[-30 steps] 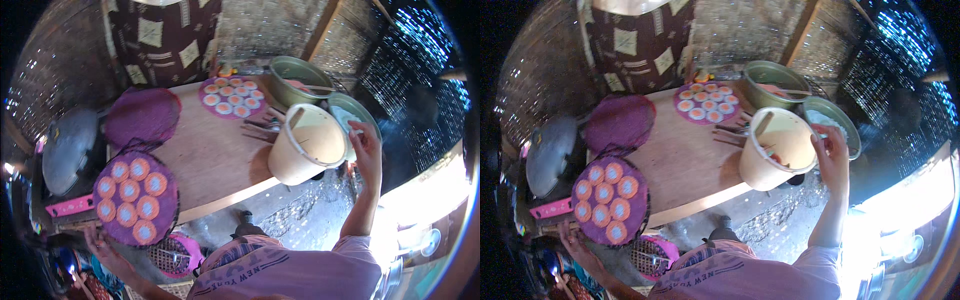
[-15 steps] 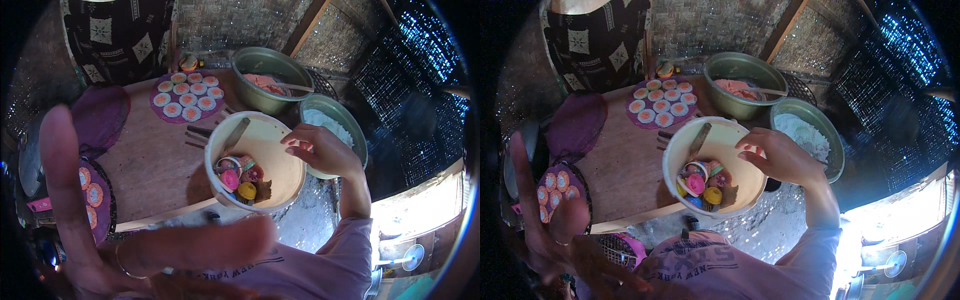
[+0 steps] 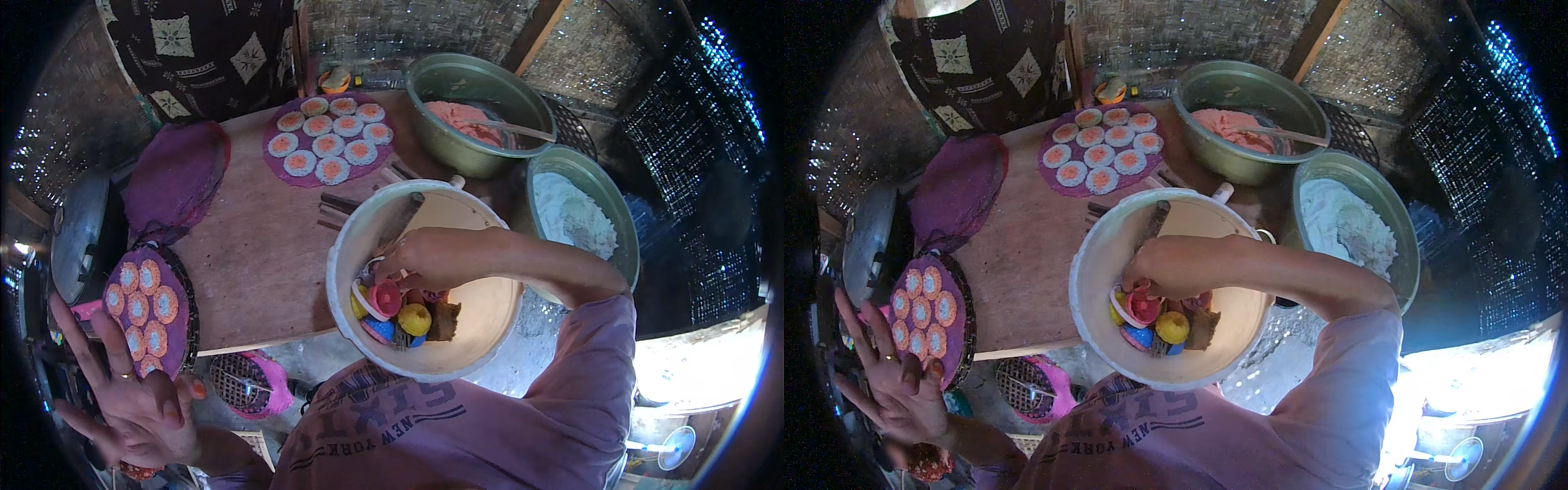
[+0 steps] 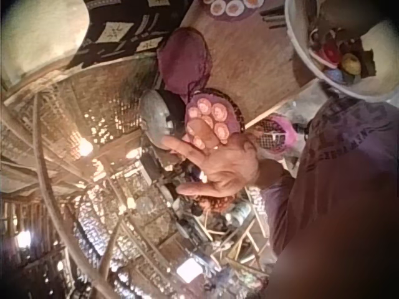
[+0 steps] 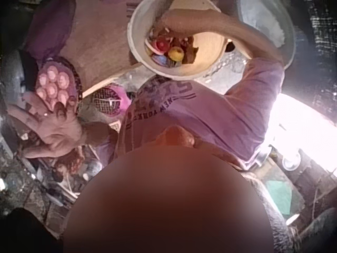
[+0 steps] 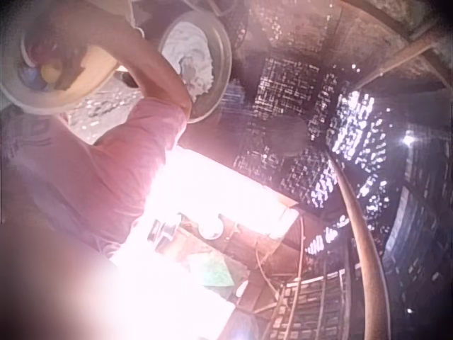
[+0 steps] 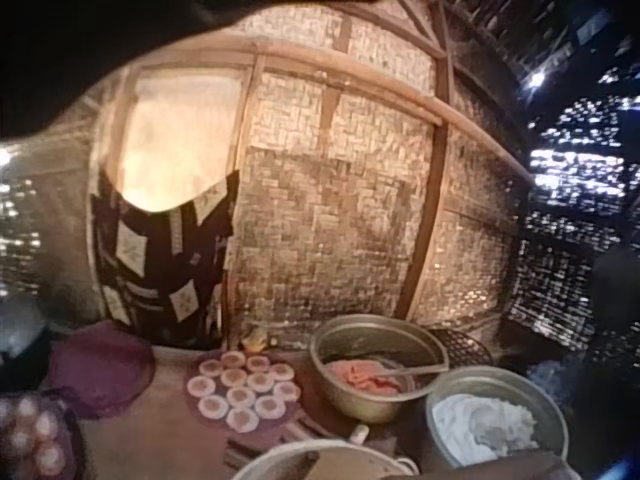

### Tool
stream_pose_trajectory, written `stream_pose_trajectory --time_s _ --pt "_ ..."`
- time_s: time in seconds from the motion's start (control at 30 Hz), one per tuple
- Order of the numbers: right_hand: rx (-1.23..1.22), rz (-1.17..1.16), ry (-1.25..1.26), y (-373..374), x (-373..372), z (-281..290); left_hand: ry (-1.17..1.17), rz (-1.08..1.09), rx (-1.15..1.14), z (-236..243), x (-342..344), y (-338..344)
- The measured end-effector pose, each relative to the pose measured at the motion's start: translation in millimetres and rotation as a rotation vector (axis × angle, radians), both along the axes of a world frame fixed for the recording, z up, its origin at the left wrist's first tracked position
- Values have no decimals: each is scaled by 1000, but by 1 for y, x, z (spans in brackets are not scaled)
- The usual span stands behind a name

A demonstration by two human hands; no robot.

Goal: The person scoops pink and white dough into a wooden mold, presses it, and flips the mold to release round decorated cakes onto a purple mat. They repeat this process, arranging the finished cakes and occasionally adjusting the mold and mats.

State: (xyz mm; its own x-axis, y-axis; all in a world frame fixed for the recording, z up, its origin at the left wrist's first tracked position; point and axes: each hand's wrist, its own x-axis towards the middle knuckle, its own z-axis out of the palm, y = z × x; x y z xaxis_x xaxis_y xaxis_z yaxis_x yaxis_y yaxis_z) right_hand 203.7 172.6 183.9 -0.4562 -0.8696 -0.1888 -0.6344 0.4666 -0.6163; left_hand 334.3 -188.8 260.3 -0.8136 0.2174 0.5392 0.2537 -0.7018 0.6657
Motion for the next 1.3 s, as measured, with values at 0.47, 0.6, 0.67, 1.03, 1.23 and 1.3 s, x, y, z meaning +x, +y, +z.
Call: stream_pose_trajectory --time_s 0.47,0.6,0.67,1.03,1.23,1.3 --pt "278 2 78 -19 -5 -12 -101 338 205 -64 28 -35" --pt "153 212 269 -24 -1 -32 -137 435 213 -81 41 -41" --pt "283 243 217 -24 -8 -35 -152 497 187 -87 49 -44" --pt "551 240 25 -19 -30 -22 -150 608 143 -111 85 -57" --pt "466 57 -202 -12 -27 -19 -178 697 163 -117 93 -59" --pt "403 211 -137 -14 -27 -24 -198 697 174 -119 92 -58"
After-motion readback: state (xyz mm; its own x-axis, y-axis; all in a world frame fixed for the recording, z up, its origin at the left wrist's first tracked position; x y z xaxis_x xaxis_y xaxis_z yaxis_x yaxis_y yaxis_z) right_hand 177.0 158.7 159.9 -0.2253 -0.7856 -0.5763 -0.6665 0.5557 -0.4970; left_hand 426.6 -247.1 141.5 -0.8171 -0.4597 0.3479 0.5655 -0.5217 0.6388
